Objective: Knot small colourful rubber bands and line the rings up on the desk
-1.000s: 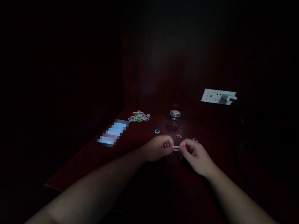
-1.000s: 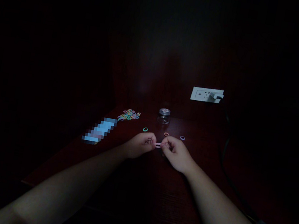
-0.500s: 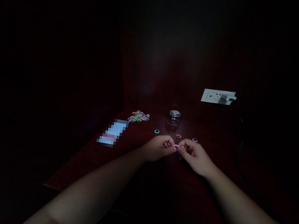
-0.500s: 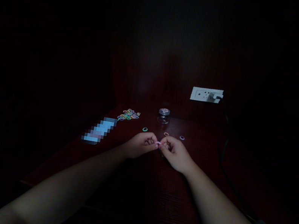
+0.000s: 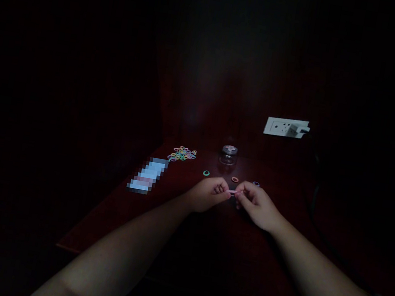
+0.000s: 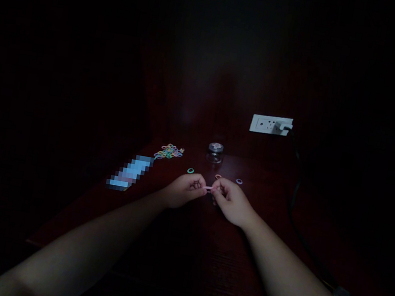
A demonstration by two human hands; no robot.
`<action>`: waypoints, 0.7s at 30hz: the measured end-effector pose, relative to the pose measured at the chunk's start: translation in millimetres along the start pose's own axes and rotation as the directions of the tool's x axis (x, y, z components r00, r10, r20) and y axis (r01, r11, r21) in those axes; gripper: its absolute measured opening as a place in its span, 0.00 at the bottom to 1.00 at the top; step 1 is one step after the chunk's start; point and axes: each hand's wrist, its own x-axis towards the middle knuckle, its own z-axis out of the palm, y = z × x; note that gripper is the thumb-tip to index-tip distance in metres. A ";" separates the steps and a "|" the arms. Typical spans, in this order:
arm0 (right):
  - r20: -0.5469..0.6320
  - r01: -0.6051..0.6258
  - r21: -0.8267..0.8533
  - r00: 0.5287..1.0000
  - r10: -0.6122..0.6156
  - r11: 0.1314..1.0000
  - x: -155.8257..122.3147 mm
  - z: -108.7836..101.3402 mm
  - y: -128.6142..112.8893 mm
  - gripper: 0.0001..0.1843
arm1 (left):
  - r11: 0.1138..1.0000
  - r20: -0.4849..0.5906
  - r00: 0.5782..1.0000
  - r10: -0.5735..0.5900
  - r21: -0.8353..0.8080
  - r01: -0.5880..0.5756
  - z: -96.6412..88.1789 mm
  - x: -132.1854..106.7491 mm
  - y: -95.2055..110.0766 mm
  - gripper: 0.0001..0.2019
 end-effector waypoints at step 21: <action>-0.052 -0.069 0.244 0.995 0.084 0.967 3.3 4.7 -0.5 0.15 | 0.994 -0.067 0.997 0.048 -0.097 -0.054 1.6 0.5 -2.8 0.15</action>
